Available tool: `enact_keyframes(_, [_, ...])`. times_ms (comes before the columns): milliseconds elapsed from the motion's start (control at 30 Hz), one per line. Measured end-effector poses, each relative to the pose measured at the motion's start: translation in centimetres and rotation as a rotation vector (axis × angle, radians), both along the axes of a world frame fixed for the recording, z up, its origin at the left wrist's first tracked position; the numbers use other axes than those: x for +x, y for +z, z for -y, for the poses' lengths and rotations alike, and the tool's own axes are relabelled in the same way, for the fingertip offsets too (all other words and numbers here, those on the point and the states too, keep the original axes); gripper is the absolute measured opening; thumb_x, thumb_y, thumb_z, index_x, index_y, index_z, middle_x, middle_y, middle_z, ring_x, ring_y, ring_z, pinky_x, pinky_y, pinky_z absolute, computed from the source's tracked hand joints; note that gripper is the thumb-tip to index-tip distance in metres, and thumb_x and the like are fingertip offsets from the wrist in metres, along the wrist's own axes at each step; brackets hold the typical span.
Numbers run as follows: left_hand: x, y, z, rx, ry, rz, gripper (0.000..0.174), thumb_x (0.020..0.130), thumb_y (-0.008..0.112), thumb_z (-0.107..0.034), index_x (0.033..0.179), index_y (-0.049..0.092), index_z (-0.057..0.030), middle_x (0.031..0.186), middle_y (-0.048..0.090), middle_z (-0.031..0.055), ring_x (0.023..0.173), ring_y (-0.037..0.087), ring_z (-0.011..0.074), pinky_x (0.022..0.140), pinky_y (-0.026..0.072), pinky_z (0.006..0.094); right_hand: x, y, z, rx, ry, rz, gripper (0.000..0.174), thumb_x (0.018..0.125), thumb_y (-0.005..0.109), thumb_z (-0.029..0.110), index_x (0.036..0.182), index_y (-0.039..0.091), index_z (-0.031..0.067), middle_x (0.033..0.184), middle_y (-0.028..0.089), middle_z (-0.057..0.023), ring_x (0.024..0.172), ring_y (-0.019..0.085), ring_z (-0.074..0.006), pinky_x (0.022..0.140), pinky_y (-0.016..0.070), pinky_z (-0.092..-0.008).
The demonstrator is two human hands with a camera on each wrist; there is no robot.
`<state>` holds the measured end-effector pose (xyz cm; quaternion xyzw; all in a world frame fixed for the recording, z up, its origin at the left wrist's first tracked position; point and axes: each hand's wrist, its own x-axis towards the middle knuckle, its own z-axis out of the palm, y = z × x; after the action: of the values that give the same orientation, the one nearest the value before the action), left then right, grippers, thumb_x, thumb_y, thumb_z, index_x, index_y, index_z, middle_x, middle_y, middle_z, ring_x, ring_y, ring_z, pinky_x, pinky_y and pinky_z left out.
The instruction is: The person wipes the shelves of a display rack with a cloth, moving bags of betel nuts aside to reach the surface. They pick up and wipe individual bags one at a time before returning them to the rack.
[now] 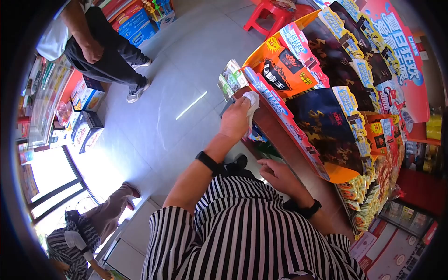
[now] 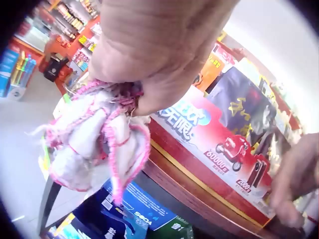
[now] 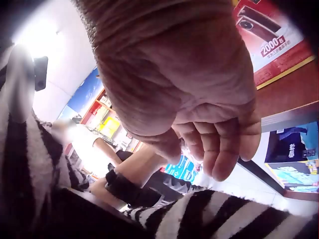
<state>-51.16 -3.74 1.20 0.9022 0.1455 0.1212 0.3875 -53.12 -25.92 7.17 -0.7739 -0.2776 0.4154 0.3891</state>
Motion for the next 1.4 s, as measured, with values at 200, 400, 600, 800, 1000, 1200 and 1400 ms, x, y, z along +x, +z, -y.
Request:
enact_keyframes(200, [3.5,-0.7,0.1,0.339,-0.065,-0.146,0.035,0.071,0.061,-0.006,0.106,0.059,-0.0026,0.122,0.053,0.0137,0.104,0.054,0.0349,0.083,0.0494,0.0425,0.4,0.1,0.7,-0.135,0.065,0.145,0.036,0.082,0.062,0.012,0.116,0.055,0.0043,0.095,0.061,-0.0156,0.086,0.062,-0.0288,0.075,0.0489,-0.0362])
enact_keyframes(400, [3.0,0.5,0.6,0.340,-0.044,-0.237,0.051,0.068,0.074,-0.021,0.114,0.058,-0.0030,0.131,0.048,0.0135,0.114,0.049,0.0319,0.088,0.0470,0.0452,0.7,-0.1,0.5,-0.201,0.124,0.151,0.038,0.082,0.062,0.013,0.118,0.054,0.0048,0.099,0.061,-0.0169,0.090,0.062,-0.0308,0.078,0.0492,-0.0386])
enact_keyframes(600, [2.5,0.4,0.6,0.409,-0.022,-0.276,0.062,0.064,0.079,-0.033,0.117,0.057,-0.0093,0.134,0.046,0.0085,0.117,0.045,0.0282,0.083,0.0449,0.0438,1.2,-0.8,0.7,-0.253,0.149,0.153,0.038,0.082,0.062,0.012,0.118,0.054,0.0041,0.099,0.061,-0.0176,0.092,0.062,-0.0312,0.080,0.0489,-0.0387])
enact_keyframes(800, [2.7,-1.6,0.5,0.396,0.049,-0.158,0.051,0.067,0.072,-0.018,0.115,0.057,-0.0076,0.130,0.049,0.0098,0.106,0.051,0.0296,0.081,0.0470,0.0434,0.9,-0.1,2.1,-0.315,0.153,0.180,0.037,0.082,0.062,0.012,0.117,0.054,0.0039,0.100,0.061,-0.0175,0.094,0.061,-0.0312,0.081,0.0487,-0.0391])
enact_keyframes(1000, [2.8,-1.4,1.2,0.396,0.162,-0.223,0.047,0.067,0.069,-0.013,0.112,0.057,-0.0044,0.130,0.049,0.0115,0.100,0.054,0.0307,0.079,0.0496,0.0430,-0.2,-0.9,4.8,-0.346,0.146,0.177,0.037,0.083,0.061,0.017,0.117,0.053,0.0053,0.101,0.061,-0.0158,0.094,0.060,-0.0316,0.081,0.0490,-0.0398])
enact_keyframes(1200, [3.2,-1.1,1.7,0.470,0.080,-0.225,0.037,0.071,0.061,-0.010,0.108,0.061,-0.0056,0.130,0.050,0.0118,0.096,0.056,0.0302,0.076,0.0507,0.0406,-1.2,-1.8,8.2,-0.196,0.091,0.300,0.037,0.081,0.061,0.013,0.116,0.055,0.0041,0.095,0.061,-0.0156,0.088,0.062,-0.0305,0.077,0.0494,-0.0373])
enact_keyframes(1400, [2.0,-1.0,6.6,0.442,-0.021,-0.274,0.041,0.066,0.068,-0.009,0.106,0.058,-0.0054,0.125,0.049,0.0110,0.094,0.054,0.0305,0.078,0.0507,0.0400,-1.5,-1.9,11.2,-0.204,0.114,0.315,0.038,0.081,0.063,0.017,0.115,0.053,0.0057,0.101,0.059,-0.0157,0.094,0.060,-0.0332,0.079,0.0494,-0.0401])
